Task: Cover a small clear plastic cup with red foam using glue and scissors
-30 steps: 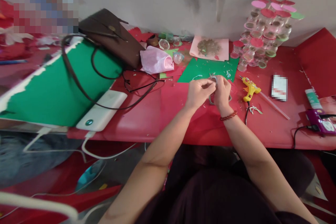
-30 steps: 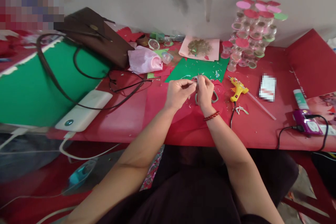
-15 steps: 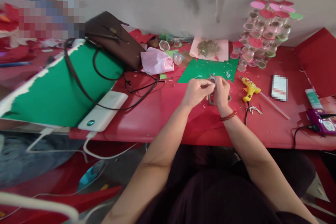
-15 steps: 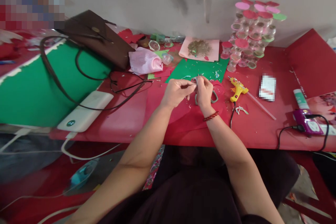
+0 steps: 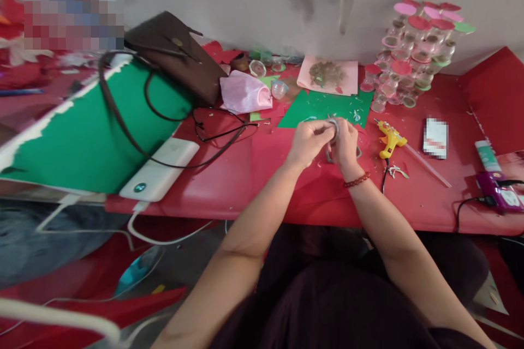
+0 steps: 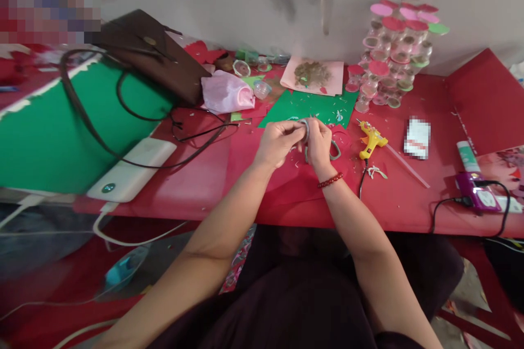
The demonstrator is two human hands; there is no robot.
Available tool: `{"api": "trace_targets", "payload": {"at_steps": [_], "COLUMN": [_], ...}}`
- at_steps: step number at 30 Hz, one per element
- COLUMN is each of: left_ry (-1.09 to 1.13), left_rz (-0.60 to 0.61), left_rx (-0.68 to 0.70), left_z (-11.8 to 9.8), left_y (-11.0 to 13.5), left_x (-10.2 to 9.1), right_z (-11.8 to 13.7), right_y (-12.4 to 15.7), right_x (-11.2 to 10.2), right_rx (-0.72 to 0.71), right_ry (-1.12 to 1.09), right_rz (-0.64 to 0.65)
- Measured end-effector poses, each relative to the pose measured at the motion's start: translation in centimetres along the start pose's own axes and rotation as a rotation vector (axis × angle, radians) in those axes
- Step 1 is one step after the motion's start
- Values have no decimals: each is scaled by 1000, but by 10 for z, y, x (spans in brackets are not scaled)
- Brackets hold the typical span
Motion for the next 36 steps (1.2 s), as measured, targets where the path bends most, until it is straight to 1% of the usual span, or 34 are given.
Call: {"api": "trace_targets", "payload": {"at_steps": [1,3,6,9,10,12,16,18,22,26,28,31,33,36], "left_ry": [-2,-33,-61,-32,-26,-26,-67,-98,-69,-45,-28,28,53,50], "left_rz": [-5,-73,-260,-433,-472,-512,-497,-469,-418,-435,-436,-405,-371,-321], "left_rx": [11,41,66,81,83,75,71,77,41,-28,-45,-86,-134,-179], "left_z": [0,0,3,8,9,12,14,14,19,21,19,18,20,26], "left_y": [0,-1,-4,-8,-10,-12,-15,-16,-20,-20,-19,-18,-17,-17], "left_x": [0,-6,-24,-44,-49,-56,-57,-54,-51,-52,-51,-46,-42,-39], "right_z": [-3,-8,-13,-13,-13,-12,-12,-12,-16,-16,-16,-16,-14,-12], "right_y": [-2,-5,-9,-10,-10,-8,-7,-8,-10,-11,-11,-11,-12,-11], "right_x": [-1,-2,-3,-3,-1,1,5,6,4,3,2,0,0,3], "right_rx": [46,138,240,295,314,350,401,414,441,452,467,495,500,513], "right_ry": [-36,-100,-145,-148,-148,-154,-205,-244,-343,-365,-371,-429,-476,-515], "right_rz": [-23,-64,-95,-48,-15,49,110,114,58,30,-10,-76,-84,-52]}}
Point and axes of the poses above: each hand's wrist, its own y-axis away from the middle knuckle, its own x-axis out of the palm, z = x × y, the point moved 6 cm from there along -y, towards the middle knuckle
